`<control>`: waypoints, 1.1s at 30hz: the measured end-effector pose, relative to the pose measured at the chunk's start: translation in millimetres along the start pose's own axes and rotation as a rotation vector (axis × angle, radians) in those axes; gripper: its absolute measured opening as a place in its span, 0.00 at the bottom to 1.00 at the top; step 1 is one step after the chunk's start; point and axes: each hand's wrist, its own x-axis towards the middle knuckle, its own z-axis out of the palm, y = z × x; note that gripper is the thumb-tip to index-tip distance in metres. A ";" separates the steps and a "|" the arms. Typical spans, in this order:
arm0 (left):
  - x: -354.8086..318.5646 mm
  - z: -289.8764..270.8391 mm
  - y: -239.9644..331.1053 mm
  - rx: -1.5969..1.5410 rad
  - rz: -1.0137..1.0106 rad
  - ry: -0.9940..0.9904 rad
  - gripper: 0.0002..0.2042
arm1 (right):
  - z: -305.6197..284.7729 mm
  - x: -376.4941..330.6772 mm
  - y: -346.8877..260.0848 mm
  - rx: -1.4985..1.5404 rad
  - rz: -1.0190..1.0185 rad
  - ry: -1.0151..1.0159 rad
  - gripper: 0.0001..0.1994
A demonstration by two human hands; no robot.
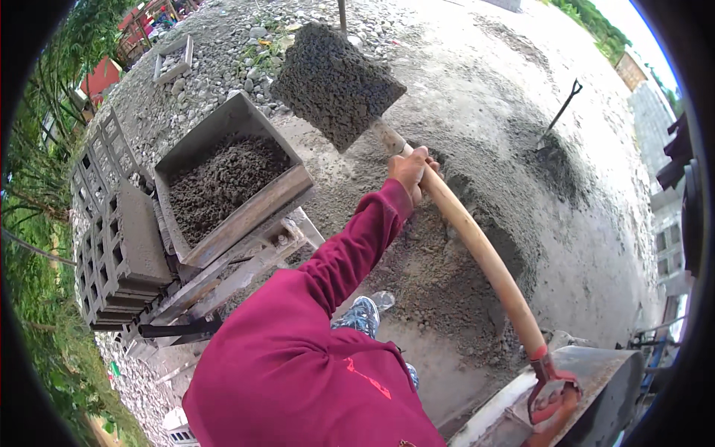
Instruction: The person operates a concrete block machine by pulling levers to vibrate the mold and lift the frame, then uses a shovel to fill the hopper with a sand and gravel mixture.
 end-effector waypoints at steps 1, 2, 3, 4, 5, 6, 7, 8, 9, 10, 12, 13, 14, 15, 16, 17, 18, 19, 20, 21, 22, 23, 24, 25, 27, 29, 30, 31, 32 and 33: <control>-1.3 -0.1 23.3 -0.043 0.050 0.032 0.10 | 16.8 0.0 -29.1 -0.003 -0.109 -0.144 0.07; -1.5 -1.7 45.7 -0.091 0.094 0.055 0.11 | 33.8 -2.6 -60.0 0.011 -0.224 -0.294 0.08; 8.8 -16.9 66.8 -0.167 0.128 0.005 0.12 | 51.4 -6.1 -90.9 0.043 -0.330 -0.447 0.10; 15.4 -38.1 88.7 -0.233 0.171 -0.035 0.13 | 79.5 -27.6 -115.5 -0.019 -0.404 -0.583 0.09; -3.8 -37.1 103.4 -0.226 0.235 -0.099 0.12 | 93.7 -43.0 -136.2 -0.097 -0.594 -0.687 0.09; -26.4 -34.7 121.1 -0.218 0.316 -0.158 0.11 | 88.5 -55.3 -140.7 -0.098 -0.740 -0.692 0.10; -22.2 -33.6 139.4 -0.330 0.378 -0.145 0.12 | 82.2 -73.0 -147.2 -0.099 -0.897 -0.685 0.12; -25.5 -43.1 149.3 -0.430 0.438 -0.114 0.13 | 61.3 -89.4 -130.6 -0.161 -1.033 -0.751 0.11; -36.1 -66.9 147.0 -0.447 0.360 -0.287 0.13 | 39.4 -105.2 -114.6 -0.230 -1.181 -0.794 0.10; -52.2 -94.3 152.4 -0.452 0.285 -0.465 0.14 | 21.6 -118.4 -96.1 -0.281 -1.316 -0.847 0.10; -110.4 -143.4 136.1 -0.435 0.375 -0.151 0.15 | -1.8 -148.4 15.6 -0.185 -1.523 -0.973 0.09; -122.3 -205.3 133.8 -0.286 0.404 -0.171 0.14 | -10.6 -169.3 72.1 -0.106 -1.616 -1.061 0.11; -144.2 -223.7 100.2 -0.251 0.371 -0.029 0.12 | -24.9 -166.9 121.3 -0.142 -1.654 -1.039 0.14; -164.4 -236.8 72.1 -0.214 0.328 0.016 0.13 | -52.8 -162.9 172.7 -0.225 -1.559 -0.900 0.13; -182.8 -243.2 45.6 -0.170 0.288 0.060 0.14 | -81.8 -157.0 228.9 -0.260 -1.445 -0.711 0.12; -202.2 -237.6 12.8 -0.088 0.291 0.042 0.14 | -117.1 -149.1 279.7 -0.272 -1.258 -0.590 0.10; -221.6 -225.0 -23.0 -0.008 0.290 0.020 0.15 | -155.2 -142.9 318.9 -0.289 -1.245 -0.563 0.10; -243.4 -211.4 -58.1 0.083 0.255 -0.074 0.17 | -196.5 -143.1 354.9 -0.270 -0.911 -0.480 0.09; -264.0 -202.0 -88.5 0.177 0.217 -0.168 0.18 | -236.6 -150.1 384.3 -0.237 -0.573 -0.389 0.08; -282.1 -201.4 -113.9 0.215 0.124 -0.208 0.17 | -276.4 -158.8 403.4 -0.171 -0.372 -0.392 0.07; -300.3 -201.7 -142.6 0.253 0.020 -0.249 0.17 | -310.5 -180.9 413.4 -0.180 -0.336 -0.353 0.07; -314.8 -206.4 -179.7 0.269 -0.037 -0.249 0.17 | -345.7 -202.9 419.0 -0.118 -0.133 -0.277 0.06; -320.3 -222.2 -226.6 0.311 -0.130 -0.222 0.16 | -376.5 -224.3 423.8 -0.061 0.057 -0.182 0.05; -327.3 -245.5 -276.9 0.360 -0.222 -0.189 0.16 | -399.4 -254.8 422.8 -0.053 0.142 -0.032 0.03; -355.5 -312.6 -372.7 0.479 -0.403 -0.040 0.13 | -460.5 -305.5 423.2 -0.196 0.253 -0.021 0.06; -398.8 -387.0 -456.4 0.552 -0.556 -0.008 0.11 | -524.7 -357.5 452.1 0.025 0.420 0.205 0.10; -427.8 -424.5 -482.6 0.655 -0.593 0.049 0.09 | -534.7 -376.6 452.6 -0.001 0.444 0.286 0.08; -453.8 -452.9 -513.6 0.760 -0.768 0.107 0.08 | -538.4 -401.3 439.9 -0.031 0.455 0.393 0.06; -473.1 -502.1 -534.6 0.874 -0.813 0.150 0.08 | -537.3 -413.0 427.7 -0.038 0.484 0.407 0.06; -501.6 -523.8 -558.6 0.995 -0.931 0.199 0.09 | -532.1 -423.9 424.4 0.000 0.534 0.526 0.07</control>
